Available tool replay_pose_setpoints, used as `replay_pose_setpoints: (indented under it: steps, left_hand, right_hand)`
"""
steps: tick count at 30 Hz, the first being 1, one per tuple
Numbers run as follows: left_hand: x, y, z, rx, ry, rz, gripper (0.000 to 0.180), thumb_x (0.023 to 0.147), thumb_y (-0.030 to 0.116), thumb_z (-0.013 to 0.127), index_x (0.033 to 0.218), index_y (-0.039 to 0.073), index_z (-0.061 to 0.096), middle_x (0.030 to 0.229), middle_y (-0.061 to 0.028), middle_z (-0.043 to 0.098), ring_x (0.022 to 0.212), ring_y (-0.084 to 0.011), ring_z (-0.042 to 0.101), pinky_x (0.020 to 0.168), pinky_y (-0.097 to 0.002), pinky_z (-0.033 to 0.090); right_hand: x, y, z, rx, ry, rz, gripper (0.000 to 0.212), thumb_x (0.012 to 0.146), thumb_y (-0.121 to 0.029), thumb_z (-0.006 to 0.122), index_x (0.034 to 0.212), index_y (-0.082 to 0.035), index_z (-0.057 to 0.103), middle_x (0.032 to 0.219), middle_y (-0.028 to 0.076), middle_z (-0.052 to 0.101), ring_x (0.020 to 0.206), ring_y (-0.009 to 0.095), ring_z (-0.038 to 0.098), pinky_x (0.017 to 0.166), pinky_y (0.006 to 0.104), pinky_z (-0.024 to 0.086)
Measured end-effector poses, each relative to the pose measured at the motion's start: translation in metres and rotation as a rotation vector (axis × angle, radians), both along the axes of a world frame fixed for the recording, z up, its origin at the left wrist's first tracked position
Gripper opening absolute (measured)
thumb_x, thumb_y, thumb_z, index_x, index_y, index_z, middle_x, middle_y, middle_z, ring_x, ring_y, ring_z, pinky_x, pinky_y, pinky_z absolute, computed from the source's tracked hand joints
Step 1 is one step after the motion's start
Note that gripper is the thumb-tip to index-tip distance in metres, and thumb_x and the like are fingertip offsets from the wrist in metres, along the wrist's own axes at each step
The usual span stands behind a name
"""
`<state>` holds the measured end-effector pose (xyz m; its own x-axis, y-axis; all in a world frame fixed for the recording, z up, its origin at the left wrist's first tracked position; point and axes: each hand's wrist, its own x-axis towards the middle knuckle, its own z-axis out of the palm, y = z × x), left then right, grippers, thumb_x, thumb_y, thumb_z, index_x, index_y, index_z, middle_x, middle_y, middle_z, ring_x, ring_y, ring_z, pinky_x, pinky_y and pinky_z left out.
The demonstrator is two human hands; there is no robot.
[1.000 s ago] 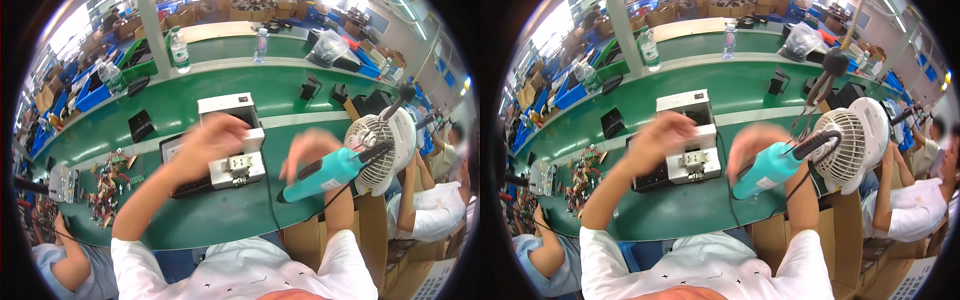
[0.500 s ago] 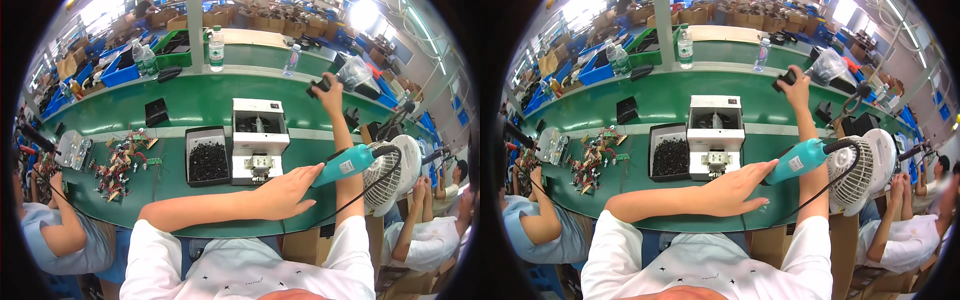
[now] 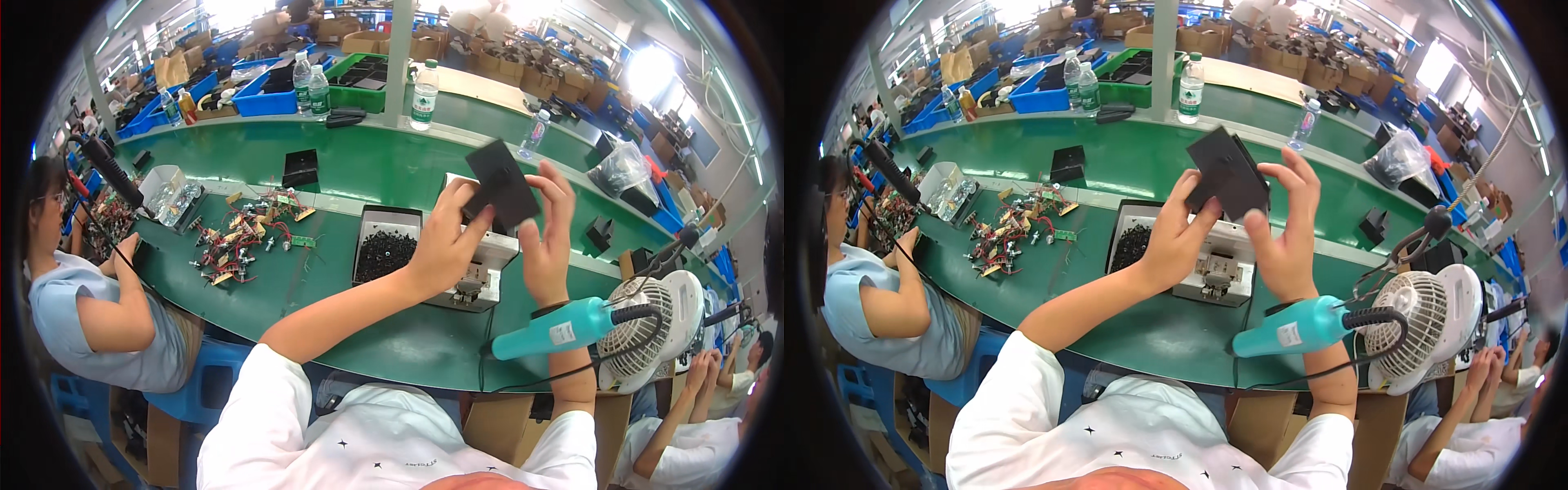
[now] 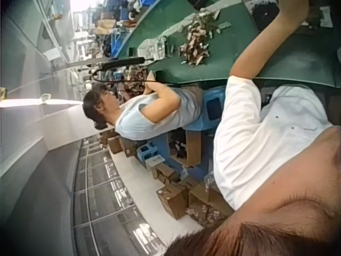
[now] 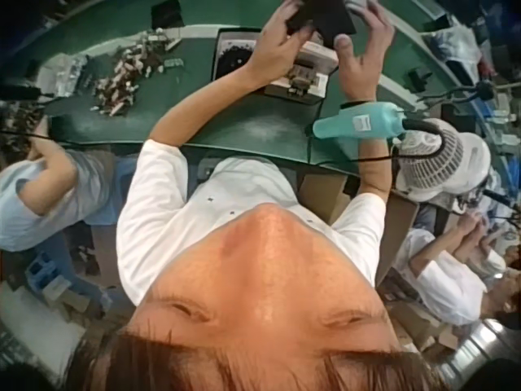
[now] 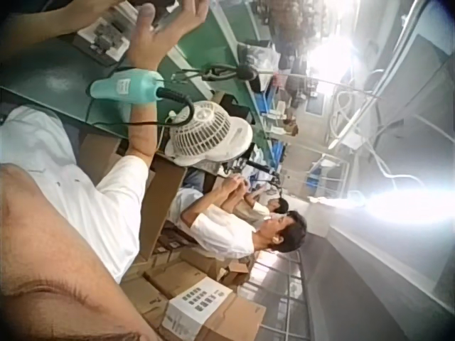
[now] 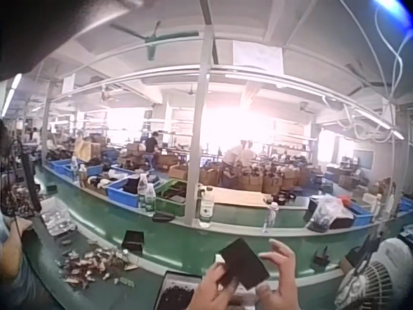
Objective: Use an electric screwdriver to fasten small electronic components into plastic housings on an assembly line.
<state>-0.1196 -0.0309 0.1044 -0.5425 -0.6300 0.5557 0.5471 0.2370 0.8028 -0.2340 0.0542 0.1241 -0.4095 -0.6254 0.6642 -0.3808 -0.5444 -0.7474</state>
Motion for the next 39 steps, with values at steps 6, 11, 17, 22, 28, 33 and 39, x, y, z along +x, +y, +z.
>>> replay_pose_setpoints:
  steps: [6, 11, 17, 22, 28, 33, 39]
  left_hand:
    - [0.036, -0.006, -0.01, -0.104, -0.054, -0.301, 0.015, 0.09, 0.009, 0.052, 0.103, 0.001, 0.052, 0.095, -0.0065, 0.054, 0.08, -0.015, 0.048, 0.073, -0.0268, 0.04]
    - [0.054, -0.004, -0.017, 0.015, -0.07, -0.346, 0.01, 0.09, 0.01, 0.052, 0.095, 0.002, 0.054, 0.09, -0.004, 0.055, 0.076, -0.0112, 0.046, 0.07, -0.0235, 0.038]
    - [0.064, -0.001, -0.004, 0.073, -0.197, -0.294, 0.009, 0.089, 0.011, 0.055, 0.085, 0.002, 0.056, 0.079, -0.0011, 0.054, 0.07, -0.0086, 0.043, 0.066, -0.0208, 0.036]
    - [0.064, 0.001, -0.007, 0.182, -0.198, -0.28, 0.01, 0.087, 0.011, 0.057, 0.082, 0.003, 0.056, 0.072, 0.0006, 0.052, 0.066, -0.0078, 0.041, 0.062, -0.0203, 0.035]
    - [0.099, 0.009, -0.023, 0.05, -0.123, -0.079, 0.009, 0.083, 0.005, 0.056, 0.076, 0.004, 0.051, 0.073, -0.0008, 0.05, 0.062, -0.0103, 0.037, 0.058, -0.0226, 0.032]
    - [0.147, 0.008, -0.062, -0.235, -0.097, -0.207, 0.01, 0.081, 0.002, 0.054, 0.073, 0.004, 0.048, 0.072, -0.0048, 0.049, 0.059, -0.0157, 0.037, 0.056, -0.0255, 0.033]
    - [0.124, 0.035, -0.104, -0.154, -0.455, -0.007, 0.012, 0.081, 0.004, 0.057, 0.072, 0.003, 0.049, 0.067, -0.0034, 0.049, 0.056, -0.0137, 0.035, 0.052, -0.0247, 0.031]
  right_hand:
    - [0.04, 0.019, 0.007, 0.145, 0.318, -0.232, 0.015, 0.086, -0.005, 0.048, 0.099, -0.003, 0.053, 0.088, 0.007, 0.056, 0.07, 0.015, 0.049, 0.066, 0.0254, 0.042]
    - [0.055, 0.016, 0.003, 0.208, 0.222, -0.271, 0.01, 0.089, -0.007, 0.045, 0.09, -0.002, 0.054, 0.079, 0.007, 0.055, 0.067, 0.015, 0.047, 0.064, 0.0255, 0.04]
    - [0.061, 0.011, -0.01, 0.173, 0.201, -0.325, 0.018, 0.095, -0.015, 0.041, 0.095, -0.002, 0.053, 0.078, 0.007, 0.055, 0.065, 0.014, 0.046, 0.06, 0.0256, 0.039]
    - [0.067, 0.015, -0.022, 0.249, 0.231, -0.362, 0.027, 0.098, -0.022, 0.037, 0.1, -0.001, 0.054, 0.08, 0.008, 0.055, 0.066, 0.016, 0.047, 0.06, 0.0269, 0.039]
    - [0.044, 0.026, -0.038, -0.036, -0.141, 0.043, 0.037, 0.098, -0.035, 0.04, 0.111, -0.003, 0.054, 0.083, 0.01, 0.058, 0.068, 0.021, 0.053, 0.066, 0.0342, 0.044]
    - [0.033, 0.094, -0.076, -0.083, -0.344, 0.258, 0.073, 0.084, -0.062, 0.052, 0.129, -0.005, 0.042, 0.068, 0.009, 0.056, 0.051, 0.018, 0.051, 0.052, 0.033, 0.047]
    - [0.058, 0.066, -0.049, 0.022, -0.447, -0.05, 0.091, 0.075, -0.073, 0.056, 0.134, -0.007, 0.032, 0.053, 0.002, 0.045, 0.038, 0.01, 0.04, 0.034, 0.024, 0.038]
